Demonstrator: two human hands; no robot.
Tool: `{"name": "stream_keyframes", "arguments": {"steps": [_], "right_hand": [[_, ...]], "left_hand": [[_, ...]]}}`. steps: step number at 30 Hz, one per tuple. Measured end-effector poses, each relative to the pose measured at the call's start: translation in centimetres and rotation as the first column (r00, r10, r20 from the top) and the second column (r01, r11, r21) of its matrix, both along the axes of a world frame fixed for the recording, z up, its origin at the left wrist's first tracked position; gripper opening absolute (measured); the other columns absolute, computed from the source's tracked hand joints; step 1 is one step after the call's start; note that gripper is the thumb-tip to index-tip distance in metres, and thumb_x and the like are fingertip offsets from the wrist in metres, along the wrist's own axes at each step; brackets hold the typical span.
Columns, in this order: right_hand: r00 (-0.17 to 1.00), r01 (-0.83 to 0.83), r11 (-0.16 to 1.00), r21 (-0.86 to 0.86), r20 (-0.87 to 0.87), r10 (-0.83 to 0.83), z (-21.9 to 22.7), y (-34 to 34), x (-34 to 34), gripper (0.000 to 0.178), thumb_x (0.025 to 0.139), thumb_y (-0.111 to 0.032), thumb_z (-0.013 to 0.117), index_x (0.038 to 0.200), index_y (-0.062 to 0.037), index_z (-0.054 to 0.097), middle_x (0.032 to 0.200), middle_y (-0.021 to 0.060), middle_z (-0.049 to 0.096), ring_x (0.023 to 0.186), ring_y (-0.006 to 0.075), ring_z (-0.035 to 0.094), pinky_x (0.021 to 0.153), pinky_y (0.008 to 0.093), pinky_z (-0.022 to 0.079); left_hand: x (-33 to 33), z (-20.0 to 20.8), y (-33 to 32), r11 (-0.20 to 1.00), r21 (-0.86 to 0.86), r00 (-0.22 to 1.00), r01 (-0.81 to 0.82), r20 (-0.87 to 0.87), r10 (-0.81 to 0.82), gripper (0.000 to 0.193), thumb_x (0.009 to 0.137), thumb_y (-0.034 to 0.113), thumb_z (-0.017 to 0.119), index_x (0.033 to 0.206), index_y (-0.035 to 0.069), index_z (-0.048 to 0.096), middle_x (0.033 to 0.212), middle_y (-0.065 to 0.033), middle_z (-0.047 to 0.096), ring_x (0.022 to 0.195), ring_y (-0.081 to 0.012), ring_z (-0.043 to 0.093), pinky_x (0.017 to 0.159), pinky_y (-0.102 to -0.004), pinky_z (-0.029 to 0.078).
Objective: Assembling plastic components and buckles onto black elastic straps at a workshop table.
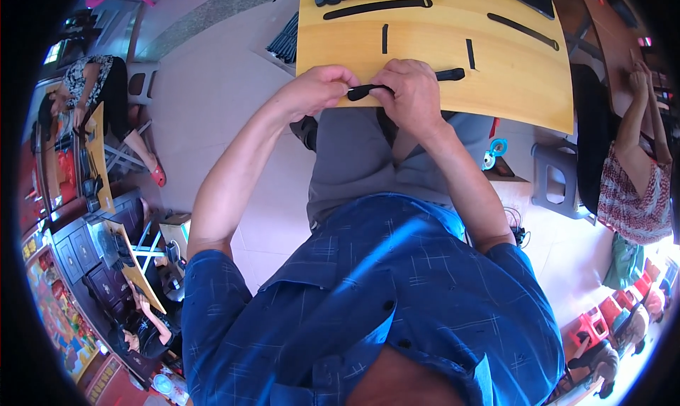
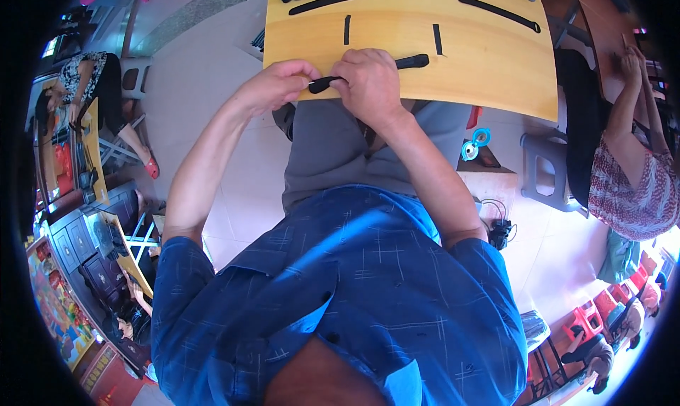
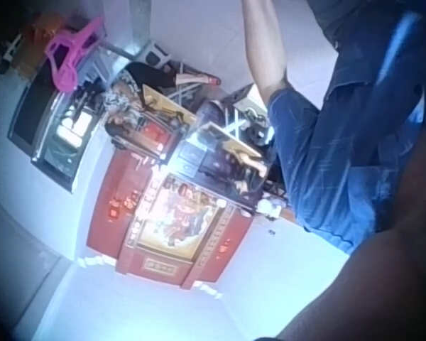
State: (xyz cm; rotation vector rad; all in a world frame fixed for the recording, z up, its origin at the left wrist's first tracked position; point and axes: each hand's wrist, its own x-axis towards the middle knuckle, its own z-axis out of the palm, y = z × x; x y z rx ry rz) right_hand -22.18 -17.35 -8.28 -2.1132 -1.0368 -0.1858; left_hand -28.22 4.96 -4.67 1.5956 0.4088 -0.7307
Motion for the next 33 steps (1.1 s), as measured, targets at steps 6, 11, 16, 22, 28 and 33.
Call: {"name": "stream_keyframes", "arguments": {"steps": [6,11,16,22,28,33], "right_hand": [[0.999,-0.015,1.000,0.009,0.050,0.014,-0.4,-0.2,0.0,0.018,0.073,-0.013,0.083,0.089,-0.0114,0.075,0.084,0.0050,0.067,0.086,0.0298,0.066,0.084,0.0437,0.051],[0.980,0.055,0.997,0.051,0.190,-0.064,-0.3,-0.7,-1.2,0.028,0.076,-0.018,0.084,0.102,-0.0146,0.076,0.094,0.0031,0.069,0.101,0.0283,0.067,0.095,0.0451,0.050],[0.960,0.127,0.961,0.244,0.215,-0.181,2.2,-2.3,-4.6,0.046,0.076,-0.017,0.086,0.120,-0.0122,0.070,0.102,0.0067,0.069,0.109,0.0264,0.066,0.105,0.0451,0.048],[0.514,0.325,0.780,0.534,-0.792,0.328,-0.1,-1.0,-8.0,0.035,0.099,-0.021,0.075,0.124,0.0008,0.063,0.110,0.0075,0.071,0.093,0.0127,0.066,0.086,0.0283,0.053],[0.318,0.391,0.761,0.518,-0.852,0.416,-0.3,-1.2,-7.5,0.023,0.103,-0.024,0.070,0.112,-0.0022,0.070,0.092,0.0029,0.071,0.085,0.0089,0.064,0.078,0.0243,0.052],[0.332,0.352,0.766,0.539,-0.837,0.436,0.3,-2.1,-7.5,0.025,0.104,-0.022,0.068,0.114,0.0006,0.070,0.097,0.0062,0.074,0.089,0.0115,0.068,0.082,0.0268,0.056]], "left_hand": [[-1.7,-0.4,-0.2,0.995,-0.058,0.995,-0.086,0.044,0.089,0.021,0.101,0.013,0.054,0.117,0.008,0.067,0.068,0.0081,0.047,0.056,-0.0022,0.038,0.047,-0.0209,0.025],[-2.9,-0.6,-1.5,0.988,0.000,0.942,-0.153,0.301,0.146,0.021,0.105,0.011,0.054,0.119,0.005,0.067,0.073,0.0092,0.047,0.062,-0.0007,0.039,0.053,-0.0188,0.029],[-3.8,1.8,-3.4,0.980,0.025,0.882,-0.197,0.442,0.166,0.021,0.105,0.009,0.053,0.119,0.002,0.067,0.075,0.0089,0.048,0.063,-0.0009,0.040,0.056,-0.0189,0.031],[-5.0,2.2,-5.3,0.980,-0.036,0.871,-0.194,0.454,0.189,0.020,0.105,0.005,0.051,0.116,0.003,0.068,0.079,0.0049,0.059,0.069,-0.0025,0.050,0.062,-0.0201,0.042],[-6.0,2.3,-7.4,0.973,-0.095,0.831,-0.209,0.507,0.228,0.021,0.104,0.002,0.051,0.118,0.000,0.067,0.089,-0.0041,0.073,0.077,-0.0096,0.067,0.075,-0.0249,0.055],[-6.5,3.6,-7.6,0.979,0.147,0.775,-0.141,0.631,0.017,0.027,0.106,0.004,0.051,0.128,0.001,0.066,0.099,-0.0022,0.074,0.086,-0.0094,0.068,0.079,-0.0232,0.053]]}}
